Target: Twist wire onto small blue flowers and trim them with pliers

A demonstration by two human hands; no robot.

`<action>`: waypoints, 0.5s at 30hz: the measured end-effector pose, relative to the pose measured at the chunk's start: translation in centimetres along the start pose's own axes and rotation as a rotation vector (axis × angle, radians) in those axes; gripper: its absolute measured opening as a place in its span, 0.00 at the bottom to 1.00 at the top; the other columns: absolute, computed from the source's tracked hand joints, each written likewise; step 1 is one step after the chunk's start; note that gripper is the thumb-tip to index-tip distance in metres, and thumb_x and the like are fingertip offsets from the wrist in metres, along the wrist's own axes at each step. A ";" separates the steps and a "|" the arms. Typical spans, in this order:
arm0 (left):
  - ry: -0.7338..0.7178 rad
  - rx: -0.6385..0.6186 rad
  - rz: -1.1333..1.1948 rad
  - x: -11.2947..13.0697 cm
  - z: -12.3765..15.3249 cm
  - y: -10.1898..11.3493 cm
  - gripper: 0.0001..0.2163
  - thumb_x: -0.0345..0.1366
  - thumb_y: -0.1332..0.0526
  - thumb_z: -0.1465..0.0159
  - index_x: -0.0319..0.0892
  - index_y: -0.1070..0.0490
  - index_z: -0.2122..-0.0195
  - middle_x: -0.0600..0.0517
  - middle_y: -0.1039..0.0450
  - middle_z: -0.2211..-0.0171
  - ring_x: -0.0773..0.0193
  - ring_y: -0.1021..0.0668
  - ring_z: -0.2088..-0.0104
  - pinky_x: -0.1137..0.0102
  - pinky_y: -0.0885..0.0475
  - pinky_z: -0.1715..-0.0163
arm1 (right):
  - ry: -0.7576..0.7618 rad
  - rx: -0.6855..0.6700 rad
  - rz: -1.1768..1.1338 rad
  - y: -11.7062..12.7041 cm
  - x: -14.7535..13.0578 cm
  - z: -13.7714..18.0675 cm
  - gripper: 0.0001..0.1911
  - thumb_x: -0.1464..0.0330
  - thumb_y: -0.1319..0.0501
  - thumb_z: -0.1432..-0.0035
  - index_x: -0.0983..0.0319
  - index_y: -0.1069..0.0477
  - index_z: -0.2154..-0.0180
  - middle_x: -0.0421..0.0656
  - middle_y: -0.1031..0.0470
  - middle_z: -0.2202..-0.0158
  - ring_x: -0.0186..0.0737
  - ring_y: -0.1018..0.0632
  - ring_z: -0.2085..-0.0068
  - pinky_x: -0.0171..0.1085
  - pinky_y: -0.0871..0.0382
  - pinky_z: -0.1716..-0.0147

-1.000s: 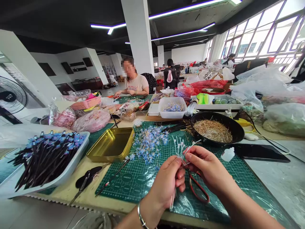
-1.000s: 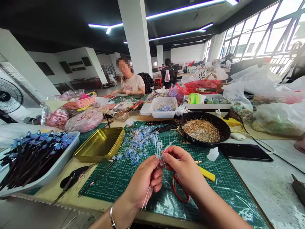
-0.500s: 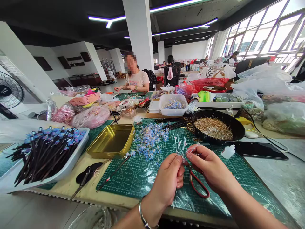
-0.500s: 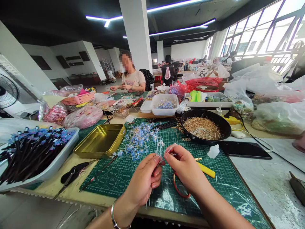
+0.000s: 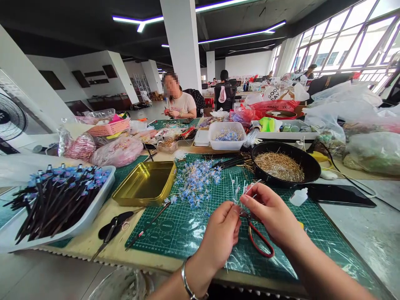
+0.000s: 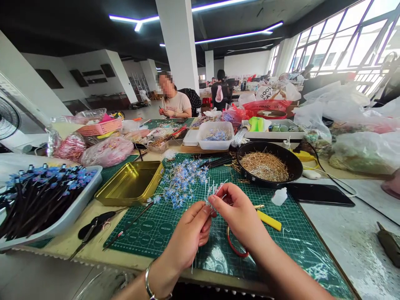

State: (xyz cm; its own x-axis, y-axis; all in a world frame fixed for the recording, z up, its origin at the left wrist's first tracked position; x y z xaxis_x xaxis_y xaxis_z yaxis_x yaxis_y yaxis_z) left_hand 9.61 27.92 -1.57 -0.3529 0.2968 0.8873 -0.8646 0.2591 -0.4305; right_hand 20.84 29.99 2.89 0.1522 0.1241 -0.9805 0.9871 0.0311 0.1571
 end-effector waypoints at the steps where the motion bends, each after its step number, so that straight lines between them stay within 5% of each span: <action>1: -0.007 0.006 -0.028 0.0 0.0 0.1 0.19 0.52 0.39 0.38 0.43 0.43 0.72 0.63 0.48 0.82 0.76 0.48 0.83 0.75 0.56 0.84 | 0.011 0.019 0.025 0.0 -0.1 -0.1 0.13 0.57 0.35 0.48 0.59 0.34 0.72 0.37 0.34 0.76 0.35 0.34 0.74 0.35 0.40 0.74; 15: -0.054 0.065 -0.045 0.5 0.4 0.4 0.20 0.54 0.39 0.40 0.44 0.43 0.72 0.62 0.49 0.81 0.74 0.48 0.82 0.75 0.56 0.84 | 0.021 0.000 0.004 -0.1 0.5 0.2 0.08 0.63 0.41 0.46 0.59 0.35 0.74 0.35 0.42 0.78 0.34 0.42 0.76 0.35 0.48 0.77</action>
State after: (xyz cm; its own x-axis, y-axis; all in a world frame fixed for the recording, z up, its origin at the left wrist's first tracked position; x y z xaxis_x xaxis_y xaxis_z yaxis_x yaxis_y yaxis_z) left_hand 8.92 27.83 -1.26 -0.3306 0.2360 0.9138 -0.9007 0.2101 -0.3802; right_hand 20.82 29.79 2.40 0.1549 0.1452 -0.9772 0.9865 0.0301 0.1608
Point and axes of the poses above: each hand's wrist, its own z-axis away from the middle knuckle, its own y-axis out of the back of the hand, x = y × z, the point moved 6 cm from there along -z, towards the middle knuckle
